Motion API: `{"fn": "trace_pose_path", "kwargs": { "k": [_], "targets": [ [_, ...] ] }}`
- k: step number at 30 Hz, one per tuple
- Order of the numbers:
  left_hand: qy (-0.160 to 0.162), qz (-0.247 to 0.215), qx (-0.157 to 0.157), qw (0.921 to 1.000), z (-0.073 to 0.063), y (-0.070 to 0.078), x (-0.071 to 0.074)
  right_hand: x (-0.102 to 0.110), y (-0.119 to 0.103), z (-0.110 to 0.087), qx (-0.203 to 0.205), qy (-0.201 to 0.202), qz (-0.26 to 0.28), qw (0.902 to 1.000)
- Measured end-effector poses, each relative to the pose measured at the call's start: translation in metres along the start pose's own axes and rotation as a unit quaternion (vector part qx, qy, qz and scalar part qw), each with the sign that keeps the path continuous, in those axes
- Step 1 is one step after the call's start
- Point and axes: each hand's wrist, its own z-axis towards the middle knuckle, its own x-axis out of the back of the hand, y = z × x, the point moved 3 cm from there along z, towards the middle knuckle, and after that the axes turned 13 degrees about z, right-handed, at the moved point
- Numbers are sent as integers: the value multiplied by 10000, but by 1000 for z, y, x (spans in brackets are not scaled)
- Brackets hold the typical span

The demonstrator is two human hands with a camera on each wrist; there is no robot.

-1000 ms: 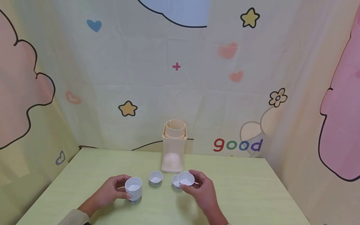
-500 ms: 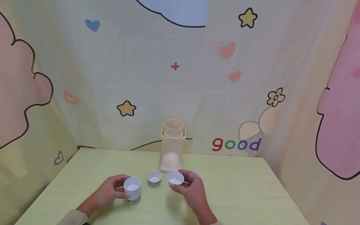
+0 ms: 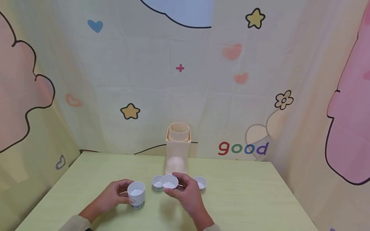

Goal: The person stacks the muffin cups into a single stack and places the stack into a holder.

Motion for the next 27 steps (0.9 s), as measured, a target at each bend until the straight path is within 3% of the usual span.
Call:
{"fn": "trace_pose_path", "kwargs": {
  "k": [18, 27],
  "targets": [
    [-2, 43, -76, 10000, -1, 1, 0, -37, -1, 7, 305, -515, 16, 9982],
    [5, 12, -4, 10000, 0, 1, 1, -47, 3, 14, 168, -594, 311, 9976]
  ]
}}
